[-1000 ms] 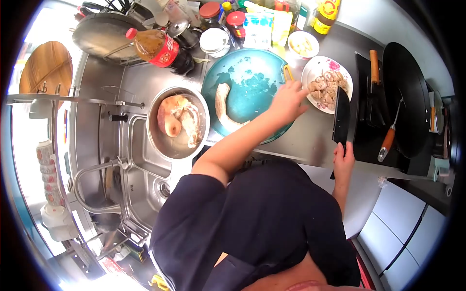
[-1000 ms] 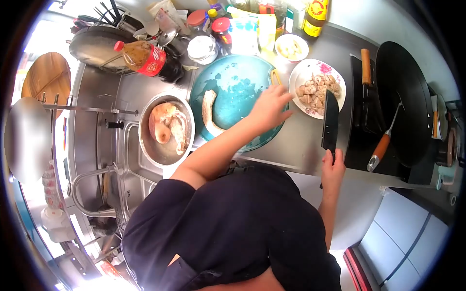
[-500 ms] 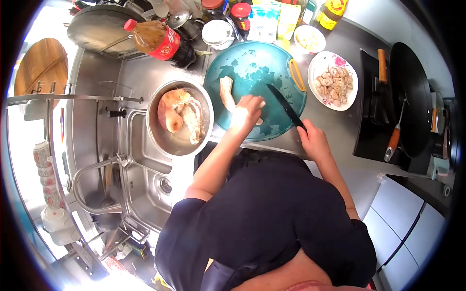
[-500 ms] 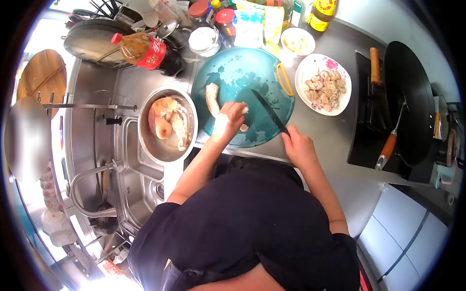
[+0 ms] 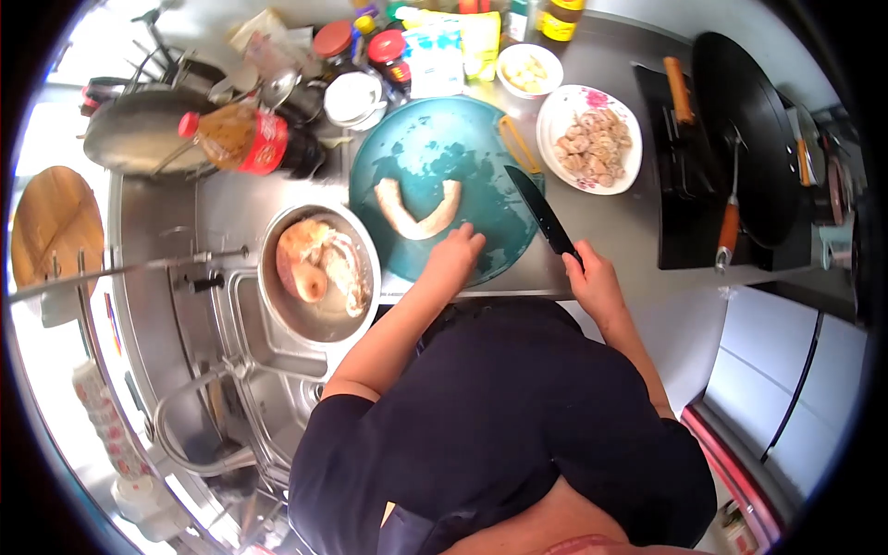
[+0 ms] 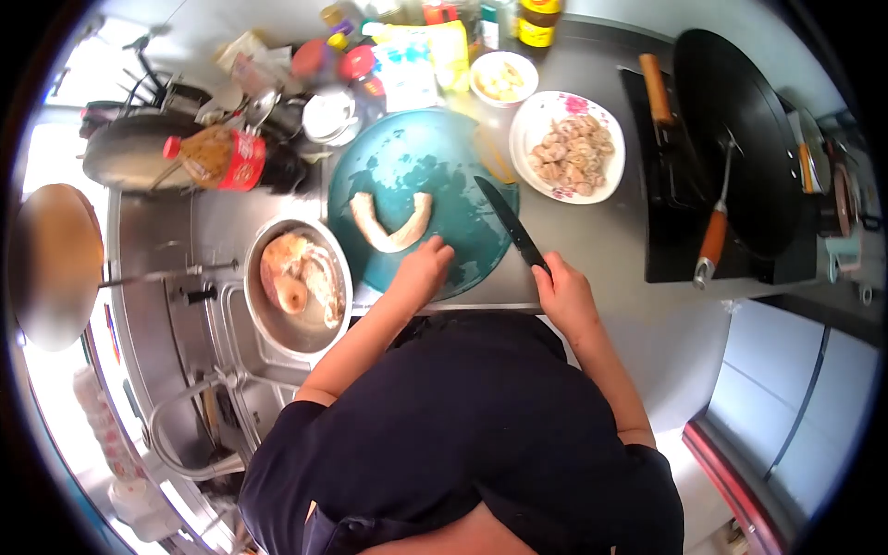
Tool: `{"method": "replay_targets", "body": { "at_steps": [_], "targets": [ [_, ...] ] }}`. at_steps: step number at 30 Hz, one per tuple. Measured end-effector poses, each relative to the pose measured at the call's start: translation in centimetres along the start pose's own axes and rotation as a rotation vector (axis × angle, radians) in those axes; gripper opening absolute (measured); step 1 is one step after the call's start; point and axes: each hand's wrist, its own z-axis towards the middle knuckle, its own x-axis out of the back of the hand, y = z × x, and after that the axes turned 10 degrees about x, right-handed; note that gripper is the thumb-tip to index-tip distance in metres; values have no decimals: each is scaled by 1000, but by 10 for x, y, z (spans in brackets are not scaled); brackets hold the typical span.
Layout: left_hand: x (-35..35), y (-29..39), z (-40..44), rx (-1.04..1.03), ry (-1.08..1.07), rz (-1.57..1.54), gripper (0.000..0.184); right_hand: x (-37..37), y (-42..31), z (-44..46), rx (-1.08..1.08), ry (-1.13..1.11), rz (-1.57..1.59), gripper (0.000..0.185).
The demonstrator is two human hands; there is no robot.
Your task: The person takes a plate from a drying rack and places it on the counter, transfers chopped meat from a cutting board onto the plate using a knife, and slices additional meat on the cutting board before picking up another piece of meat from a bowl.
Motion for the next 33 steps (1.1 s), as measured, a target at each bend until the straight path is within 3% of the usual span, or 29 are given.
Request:
{"method": "replay_targets", "body": {
  "at_steps": [5, 7, 9, 13, 16, 18, 22, 24, 26, 29, 33],
  "targets": [
    [13, 55, 87, -92, 163, -271, 18, 22, 1, -22, -94, 249, 10, 16],
    [14, 84, 123, -236, 236, -360, 31, 33, -1, -26, -179, 328, 7, 15],
    [30, 95, 131, -238, 270, -281, 37, 39, -2, -27, -199, 398, 22, 14],
    [52, 66, 102, -112, 469, -58, 40, 41, -7, -29, -200, 273, 11, 15],
    [54, 22, 53, 219, 372, 184, 40, 21, -3, -27, -119, 143, 40, 19],
    [30, -15, 31, 284, 323, 166, 37, 8, -8, -17, -39, 60, 50, 19],
    [2, -26, 32, 286, 337, -136, 30, -16, -16, 12, 145, -25, -40, 19],
    [-3, -17, 41, 146, 390, -115, 30, -22, -19, 26, 203, -54, -76, 21],
    [-5, -7, 44, 158, 364, -46, 32, -28, -19, 36, 234, -72, -118, 22],
    [1, -1, 41, 196, 298, -26, 37, -29, -20, 50, 163, -316, -281, 21],
    [10, 3, 44, -9, 489, -118, 37, -29, -17, 54, 206, -238, -346, 17]
  ]
}}
